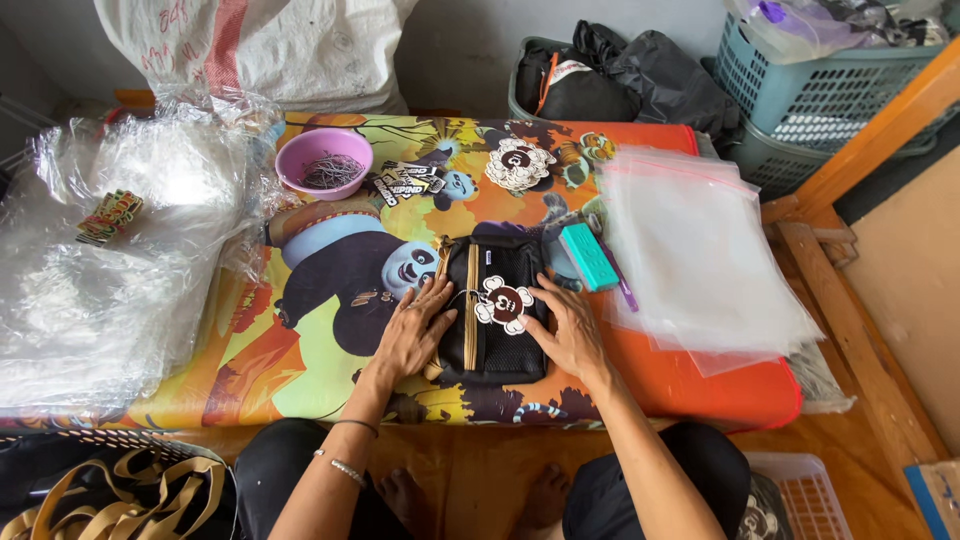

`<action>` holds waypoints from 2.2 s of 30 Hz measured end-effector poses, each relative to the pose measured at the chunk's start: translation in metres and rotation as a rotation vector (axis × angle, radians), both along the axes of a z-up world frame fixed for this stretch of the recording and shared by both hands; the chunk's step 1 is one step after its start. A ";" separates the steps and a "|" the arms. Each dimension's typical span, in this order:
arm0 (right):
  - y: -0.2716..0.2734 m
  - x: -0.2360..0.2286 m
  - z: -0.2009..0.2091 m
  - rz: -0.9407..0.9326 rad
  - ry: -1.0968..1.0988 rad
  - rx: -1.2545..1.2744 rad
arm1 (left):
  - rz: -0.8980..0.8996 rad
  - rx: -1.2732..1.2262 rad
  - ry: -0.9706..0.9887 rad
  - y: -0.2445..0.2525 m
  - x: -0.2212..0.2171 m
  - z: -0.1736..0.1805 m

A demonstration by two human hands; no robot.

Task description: The person attaches a keychain to a small black bag, smooths the surface, and then places the bag into a clear plastic zip-lock bag. They seal the bag and place a sticker on the outside.

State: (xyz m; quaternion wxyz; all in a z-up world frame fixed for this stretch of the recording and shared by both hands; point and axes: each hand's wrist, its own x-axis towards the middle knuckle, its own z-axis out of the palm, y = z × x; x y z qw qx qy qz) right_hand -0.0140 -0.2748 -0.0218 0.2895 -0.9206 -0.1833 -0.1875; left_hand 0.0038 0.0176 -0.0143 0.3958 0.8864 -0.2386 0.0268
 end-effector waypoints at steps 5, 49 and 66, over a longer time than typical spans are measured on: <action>0.000 -0.002 -0.002 0.001 -0.014 0.036 | 0.011 -0.019 0.000 0.000 0.002 -0.009; 0.014 0.037 0.050 0.183 0.100 -0.236 | 0.091 0.180 0.133 -0.023 0.024 0.037; 0.001 0.062 0.046 0.219 0.239 -0.307 | -0.046 0.567 0.004 -0.047 -0.005 0.021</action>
